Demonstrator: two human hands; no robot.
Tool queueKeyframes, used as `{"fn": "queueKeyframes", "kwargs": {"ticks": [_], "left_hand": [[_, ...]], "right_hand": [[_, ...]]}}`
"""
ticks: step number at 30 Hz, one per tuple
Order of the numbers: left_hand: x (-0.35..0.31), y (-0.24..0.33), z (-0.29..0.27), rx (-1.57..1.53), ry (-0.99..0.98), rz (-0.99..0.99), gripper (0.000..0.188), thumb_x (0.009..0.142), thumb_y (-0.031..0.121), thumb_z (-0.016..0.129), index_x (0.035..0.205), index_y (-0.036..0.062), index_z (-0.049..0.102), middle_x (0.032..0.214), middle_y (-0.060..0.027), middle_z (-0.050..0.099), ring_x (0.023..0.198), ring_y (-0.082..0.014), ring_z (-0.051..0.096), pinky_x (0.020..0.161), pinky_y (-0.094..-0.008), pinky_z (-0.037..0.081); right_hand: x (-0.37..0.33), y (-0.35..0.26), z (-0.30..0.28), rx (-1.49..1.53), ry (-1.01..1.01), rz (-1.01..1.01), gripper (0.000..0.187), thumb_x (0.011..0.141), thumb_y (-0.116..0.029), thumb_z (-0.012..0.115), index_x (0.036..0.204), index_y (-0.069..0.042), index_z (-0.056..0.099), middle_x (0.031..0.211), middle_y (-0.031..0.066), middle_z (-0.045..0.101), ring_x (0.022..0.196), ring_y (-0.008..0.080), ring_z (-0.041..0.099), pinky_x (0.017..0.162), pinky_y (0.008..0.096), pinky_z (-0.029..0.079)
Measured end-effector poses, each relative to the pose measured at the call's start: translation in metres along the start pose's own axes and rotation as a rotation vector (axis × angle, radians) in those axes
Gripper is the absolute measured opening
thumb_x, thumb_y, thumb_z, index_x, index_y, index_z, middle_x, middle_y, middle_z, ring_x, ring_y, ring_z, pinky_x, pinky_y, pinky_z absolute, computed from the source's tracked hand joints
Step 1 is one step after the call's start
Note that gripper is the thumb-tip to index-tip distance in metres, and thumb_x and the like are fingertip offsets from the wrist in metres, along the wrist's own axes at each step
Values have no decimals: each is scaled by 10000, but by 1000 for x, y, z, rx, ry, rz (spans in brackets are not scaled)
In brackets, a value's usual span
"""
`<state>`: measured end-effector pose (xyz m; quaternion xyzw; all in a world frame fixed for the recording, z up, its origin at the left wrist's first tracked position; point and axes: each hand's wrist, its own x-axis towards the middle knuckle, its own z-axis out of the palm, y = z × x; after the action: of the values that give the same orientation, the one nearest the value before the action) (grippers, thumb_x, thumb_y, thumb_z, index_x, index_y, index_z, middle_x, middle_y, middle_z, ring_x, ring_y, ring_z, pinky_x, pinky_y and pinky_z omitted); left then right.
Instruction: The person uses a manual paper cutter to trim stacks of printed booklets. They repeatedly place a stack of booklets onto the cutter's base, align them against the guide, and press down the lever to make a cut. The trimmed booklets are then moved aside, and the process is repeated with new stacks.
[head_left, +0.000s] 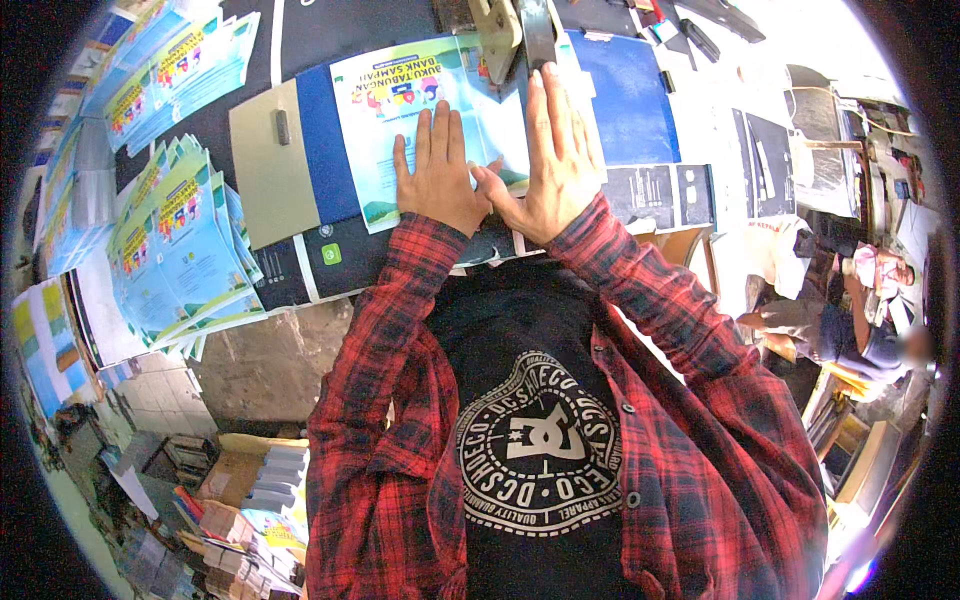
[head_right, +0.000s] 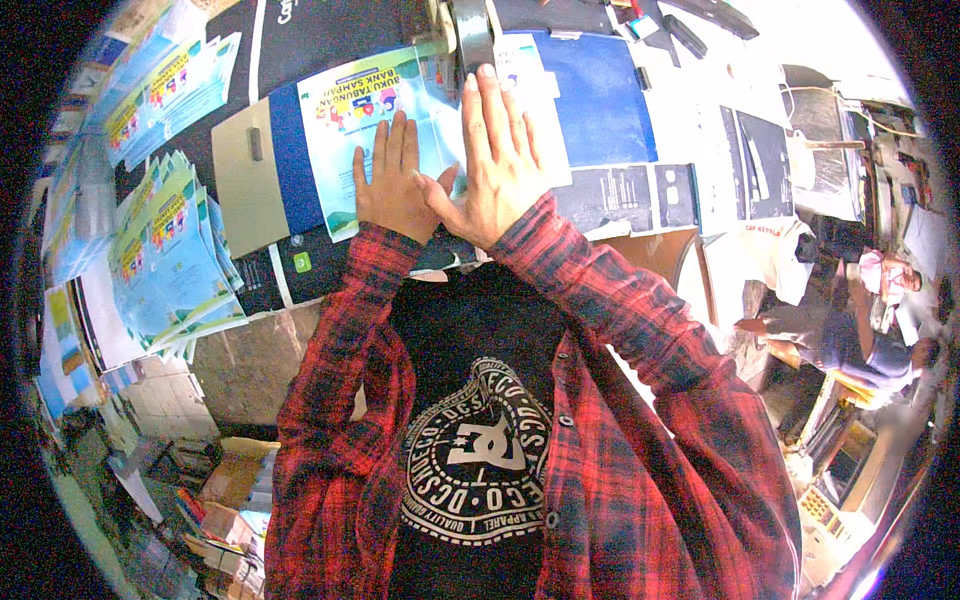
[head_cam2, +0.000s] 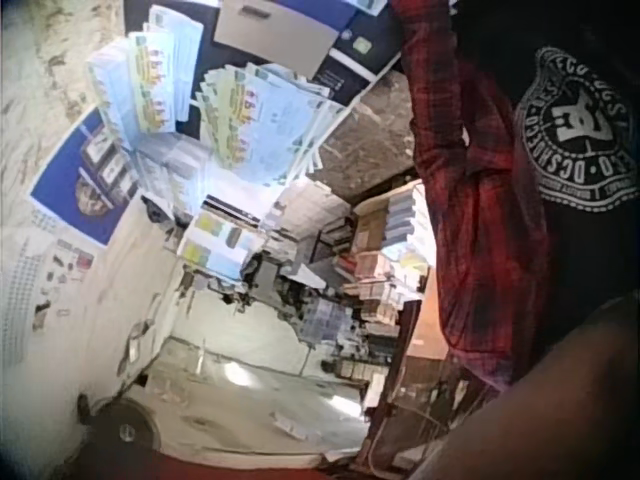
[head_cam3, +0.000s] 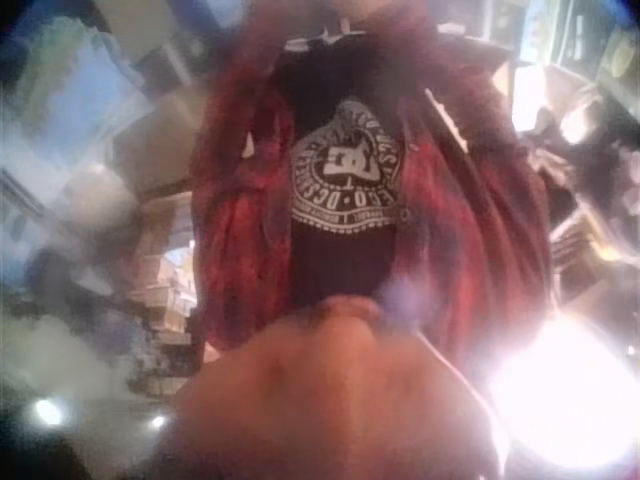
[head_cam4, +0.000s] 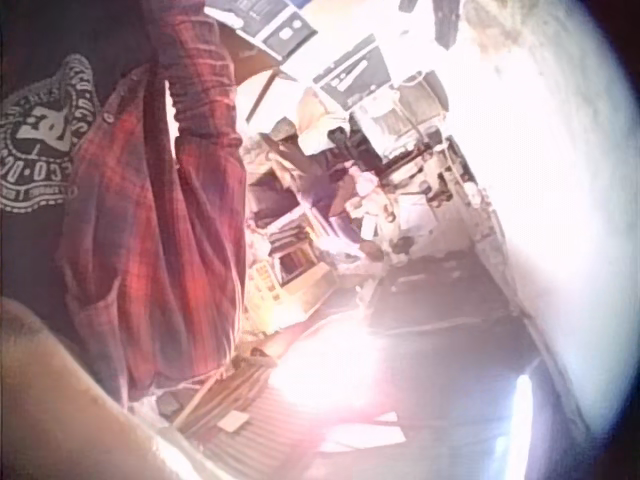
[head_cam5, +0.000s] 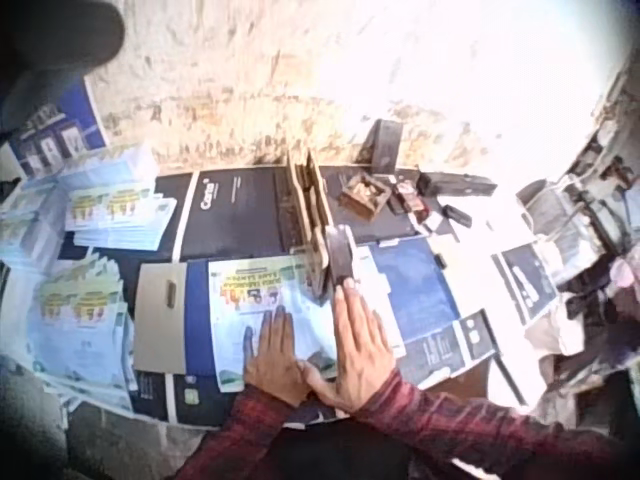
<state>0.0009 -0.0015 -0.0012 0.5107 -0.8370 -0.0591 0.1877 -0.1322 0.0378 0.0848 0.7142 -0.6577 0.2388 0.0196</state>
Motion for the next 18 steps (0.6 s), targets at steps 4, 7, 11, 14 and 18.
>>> {"fn": "queueKeyframes", "kwargs": {"ticks": [4,7,11,14,18], "left_hand": [[1,-3,2,-53,10,33,772,875,511,538,1415,-26,410,1543,-147,323,1445,-283,260,1158,-538,136],[-1,-2,2,-54,13,32,785,895,533,507,1426,-33,391,1546,-155,315,1446,-294,260,1158,-545,139],[-2,-3,0,-69,10,17,802,906,561,487,1445,-20,368,1547,-150,318,1444,-296,271,1158,-541,150],[-4,-6,1,-110,19,4,804,885,532,514,1453,-15,357,1549,-157,311,1448,-301,263,1159,-546,143],[-5,-7,3,-117,-9,10,789,870,491,514,1446,-24,359,1546,-160,309,1442,-312,268,1159,-552,141]], "right_hand": [[8,1,-22,109,-27,-42,974,745,-382,728,1436,128,269,1504,352,229,1406,466,267,1146,499,251],[51,14,-88,497,-320,88,765,912,-322,608,1480,53,258,1473,269,381,1357,396,402,1129,441,318],[87,69,-99,1183,-172,564,588,943,-507,541,1374,-107,523,1313,172,569,1147,249,593,975,381,454],[42,184,-20,780,-86,663,498,955,-442,565,1300,-84,563,1217,151,619,1079,236,617,895,374,494],[-13,226,41,823,-131,679,540,950,-465,522,1326,-79,540,1232,80,611,1079,210,596,891,357,448]]}}
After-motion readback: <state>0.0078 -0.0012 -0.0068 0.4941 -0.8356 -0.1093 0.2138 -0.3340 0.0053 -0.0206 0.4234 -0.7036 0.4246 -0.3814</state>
